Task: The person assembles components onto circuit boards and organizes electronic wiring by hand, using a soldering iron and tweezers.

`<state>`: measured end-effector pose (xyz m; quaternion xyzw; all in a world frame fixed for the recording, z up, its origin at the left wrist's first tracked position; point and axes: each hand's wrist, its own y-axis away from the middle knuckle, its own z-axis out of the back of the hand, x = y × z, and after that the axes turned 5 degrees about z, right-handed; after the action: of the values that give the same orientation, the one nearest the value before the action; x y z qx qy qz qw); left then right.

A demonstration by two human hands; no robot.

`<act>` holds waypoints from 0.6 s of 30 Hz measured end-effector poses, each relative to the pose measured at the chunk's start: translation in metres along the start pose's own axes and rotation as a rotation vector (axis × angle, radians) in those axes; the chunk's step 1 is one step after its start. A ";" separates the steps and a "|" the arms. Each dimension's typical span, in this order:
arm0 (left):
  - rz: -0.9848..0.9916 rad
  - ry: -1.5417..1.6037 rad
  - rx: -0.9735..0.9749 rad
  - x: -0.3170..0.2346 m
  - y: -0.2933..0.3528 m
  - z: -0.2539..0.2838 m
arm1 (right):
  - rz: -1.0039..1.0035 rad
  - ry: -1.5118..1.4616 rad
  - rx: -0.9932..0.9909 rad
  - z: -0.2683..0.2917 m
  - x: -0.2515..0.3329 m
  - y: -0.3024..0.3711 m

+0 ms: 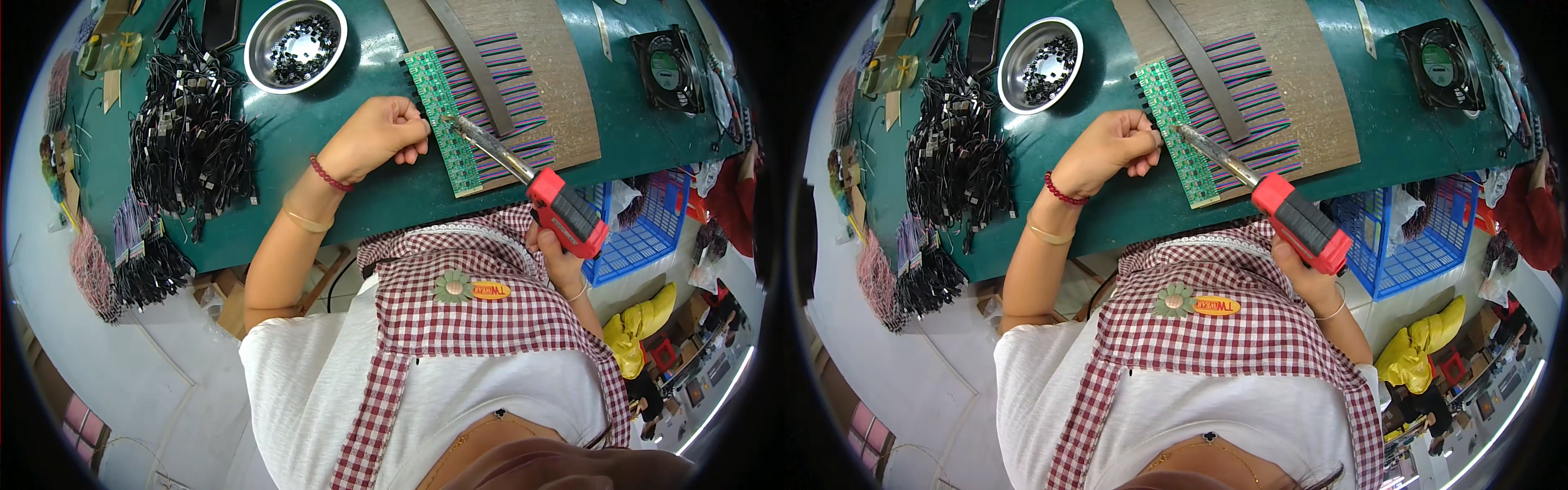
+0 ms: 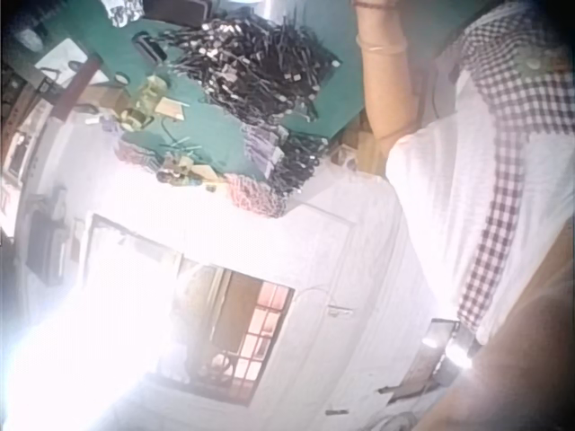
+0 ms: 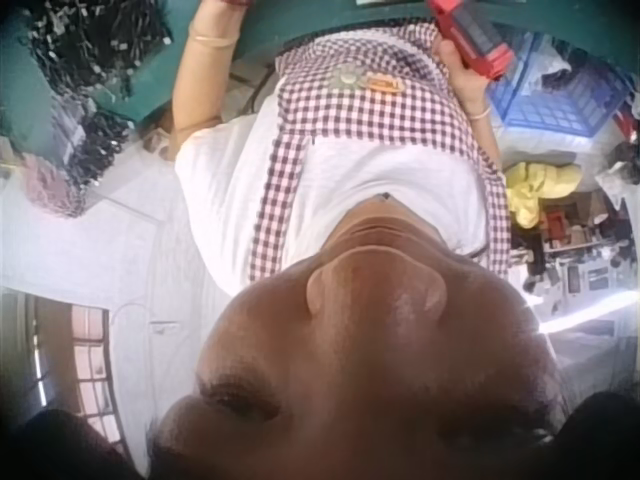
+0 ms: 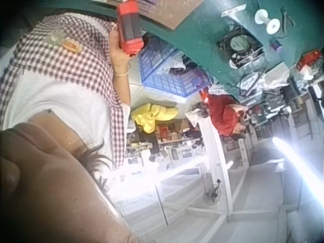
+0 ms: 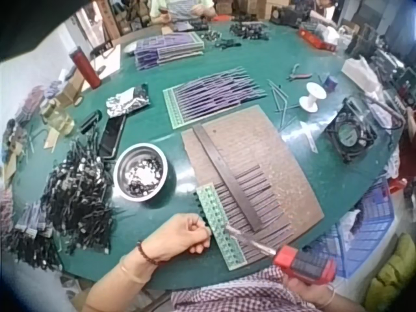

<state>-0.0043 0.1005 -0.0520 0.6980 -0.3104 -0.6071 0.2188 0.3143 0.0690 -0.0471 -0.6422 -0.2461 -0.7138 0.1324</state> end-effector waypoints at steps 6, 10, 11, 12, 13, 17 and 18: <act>-0.011 0.009 0.001 0.004 -0.001 0.000 | 0.026 0.074 -0.008 -0.008 0.003 -0.002; -0.006 0.030 0.004 0.004 -0.001 0.000 | 0.089 0.171 0.010 -0.008 0.005 -0.007; -0.006 0.030 0.004 0.004 -0.001 0.000 | 0.089 0.171 0.010 -0.009 0.005 -0.008; -0.011 0.026 -0.002 0.004 -0.001 -0.001 | 0.101 0.177 0.012 -0.009 0.004 -0.009; -0.016 0.022 -0.008 0.004 -0.001 -0.001 | 0.113 0.183 0.015 -0.010 0.003 -0.009; -0.014 0.008 -0.022 0.003 0.000 -0.002 | 0.007 0.126 -0.024 -0.007 -0.004 -0.002; -0.016 0.025 -0.024 0.004 -0.001 -0.001 | -0.012 0.123 -0.023 -0.007 -0.005 -0.002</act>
<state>-0.0024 0.0979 -0.0552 0.7052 -0.2945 -0.6040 0.2262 0.3086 0.0662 -0.0527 -0.5972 -0.2329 -0.7555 0.1355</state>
